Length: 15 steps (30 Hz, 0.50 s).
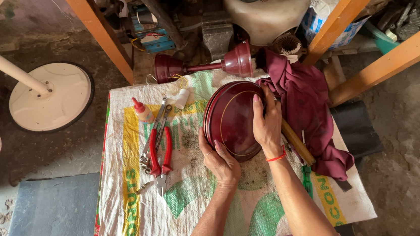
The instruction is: The person disassembles a maroon ceiling fan light fixture, removes the cover, and uses pliers and a screwdriver to adjust internal wiring and components. The person then reassembles the fixture and secures the cover.
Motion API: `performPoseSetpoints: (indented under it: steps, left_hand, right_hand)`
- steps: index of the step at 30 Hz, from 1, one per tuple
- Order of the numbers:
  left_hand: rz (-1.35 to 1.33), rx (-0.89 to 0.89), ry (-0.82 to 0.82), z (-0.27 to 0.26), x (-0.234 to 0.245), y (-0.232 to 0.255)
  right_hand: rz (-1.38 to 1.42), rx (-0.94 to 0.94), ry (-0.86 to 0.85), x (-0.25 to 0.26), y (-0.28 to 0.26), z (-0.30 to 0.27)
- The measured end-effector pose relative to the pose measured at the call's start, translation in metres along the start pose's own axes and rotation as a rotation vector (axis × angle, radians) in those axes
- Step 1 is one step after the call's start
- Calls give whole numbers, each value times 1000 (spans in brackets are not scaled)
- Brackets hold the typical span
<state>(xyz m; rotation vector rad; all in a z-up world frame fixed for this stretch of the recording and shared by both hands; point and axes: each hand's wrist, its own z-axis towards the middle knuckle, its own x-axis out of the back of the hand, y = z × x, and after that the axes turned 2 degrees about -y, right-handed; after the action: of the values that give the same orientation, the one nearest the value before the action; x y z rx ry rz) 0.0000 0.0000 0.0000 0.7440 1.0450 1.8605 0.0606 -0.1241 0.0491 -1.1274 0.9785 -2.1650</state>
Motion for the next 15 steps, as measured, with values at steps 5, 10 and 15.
performPoseSetpoints:
  steps: [5, 10, 15]
  left_hand:
    - [-12, 157, -6, -1, -3, -2]
    - [-38, 79, 33, -1, -2, -4]
    - [-26, 146, 29, 0, 0, -3]
  right_hand:
    - [-10, -14, -11, -1, 1, 3]
    - [-16, -57, -23, -1, 0, 6]
    - [-16, -115, -46, 0, -5, 11]
